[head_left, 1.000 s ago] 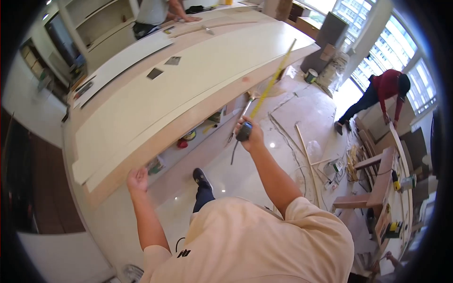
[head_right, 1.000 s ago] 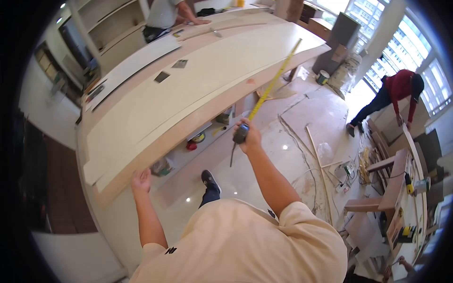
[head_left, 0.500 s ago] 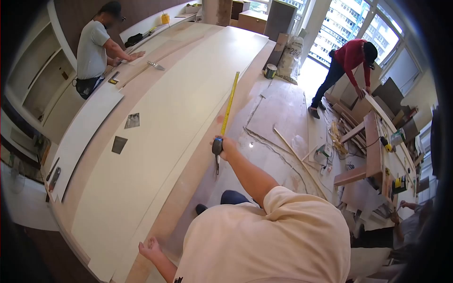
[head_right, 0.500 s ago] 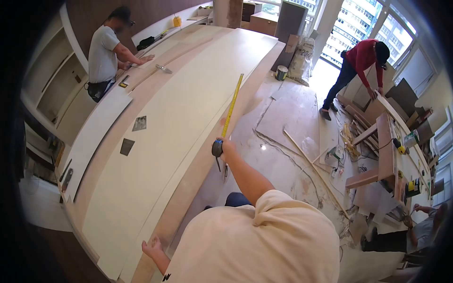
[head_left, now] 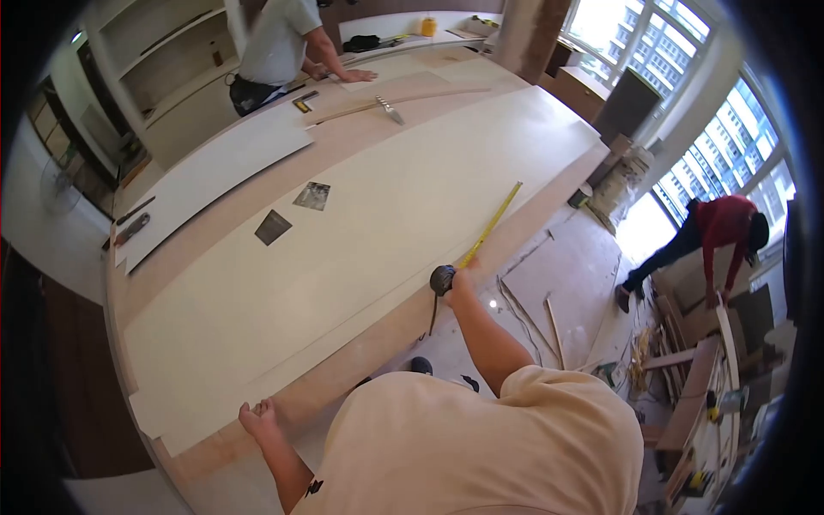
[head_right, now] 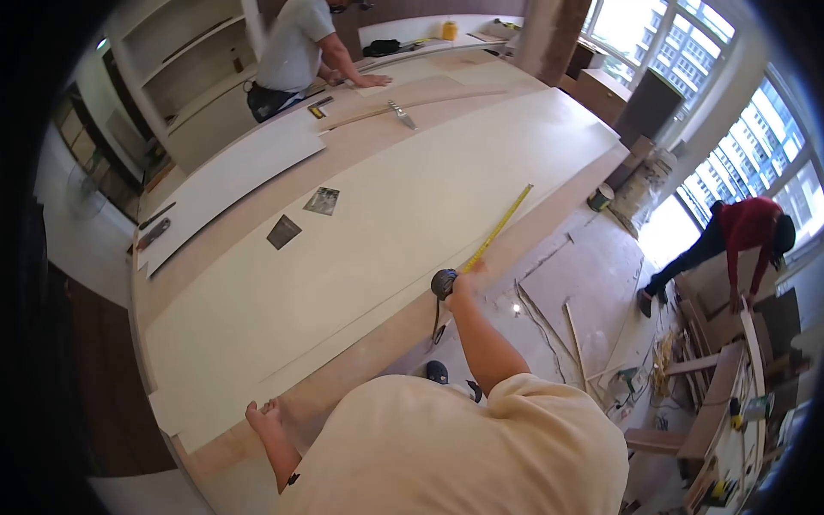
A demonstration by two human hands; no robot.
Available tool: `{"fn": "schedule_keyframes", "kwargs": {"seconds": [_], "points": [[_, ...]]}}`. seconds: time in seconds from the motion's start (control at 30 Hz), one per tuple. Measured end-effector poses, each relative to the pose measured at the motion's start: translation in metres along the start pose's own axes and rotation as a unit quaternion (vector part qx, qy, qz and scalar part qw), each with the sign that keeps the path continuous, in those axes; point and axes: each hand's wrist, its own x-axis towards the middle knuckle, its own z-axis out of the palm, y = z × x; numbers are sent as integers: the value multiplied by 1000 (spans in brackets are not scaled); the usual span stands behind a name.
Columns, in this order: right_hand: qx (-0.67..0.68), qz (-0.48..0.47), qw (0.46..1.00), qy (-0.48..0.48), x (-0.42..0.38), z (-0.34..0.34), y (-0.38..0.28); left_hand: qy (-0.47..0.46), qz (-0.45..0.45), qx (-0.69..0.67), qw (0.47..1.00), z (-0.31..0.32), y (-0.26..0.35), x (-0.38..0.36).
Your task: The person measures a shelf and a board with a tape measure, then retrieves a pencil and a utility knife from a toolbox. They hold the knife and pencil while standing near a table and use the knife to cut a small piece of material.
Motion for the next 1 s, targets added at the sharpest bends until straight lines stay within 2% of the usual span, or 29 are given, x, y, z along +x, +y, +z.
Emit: {"fn": "schedule_keyframes", "kwargs": {"seconds": [0.27,0.33,0.43,0.5,0.57,0.6,0.63,0.67,0.7,0.73,0.77,0.8,0.83,0.87,0.93,1.0], "points": [[-51,13,999,-2,-1,10,-8,-9,1,-33,999,-3,-2,-4],[-23,18,999,-12,26,0,0,-9,-5,-44,999,-1,-1,-7],[-10,14,1000,-3,19,2,-5,7,-6,-59,998,4,-5,-13],[-3,-31,999,15,18,-3,-4,41,2,-79,996,1,-7,-11],[-6,-100,995,15,32,-13,-6,-25,33,-37,998,-33,-7,43],[-21,-118,993,-1,39,-11,4,-233,211,292,903,-39,-13,13],[-76,-80,992,-54,51,-19,-4,-212,391,489,750,-28,-17,-23],[-21,52,995,-82,35,-7,-12,-99,559,620,542,-17,-23,-60],[4,113,964,-240,98,-31,-5,-23,431,641,635,-17,-29,-38],[-48,95,981,-162,96,-19,-11,-38,449,631,631,-20,-34,-41],[-105,49,985,-131,113,-22,-12,-21,407,637,654,-19,-37,-42],[-119,15,988,-101,105,-20,-14,-57,339,437,831,-35,-48,3],[-110,-11,991,-73,93,-16,-13,-63,261,280,922,-36,-54,12],[-105,-35,992,-53,85,-13,-12,-46,191,99,975,-36,-60,21],[-97,-63,993,-40,80,-11,-13,56,48,-109,991,17,-49,-49],[-52,-7,994,-93,82,-12,-15,65,53,-94,992,27,-51,-66]]}}
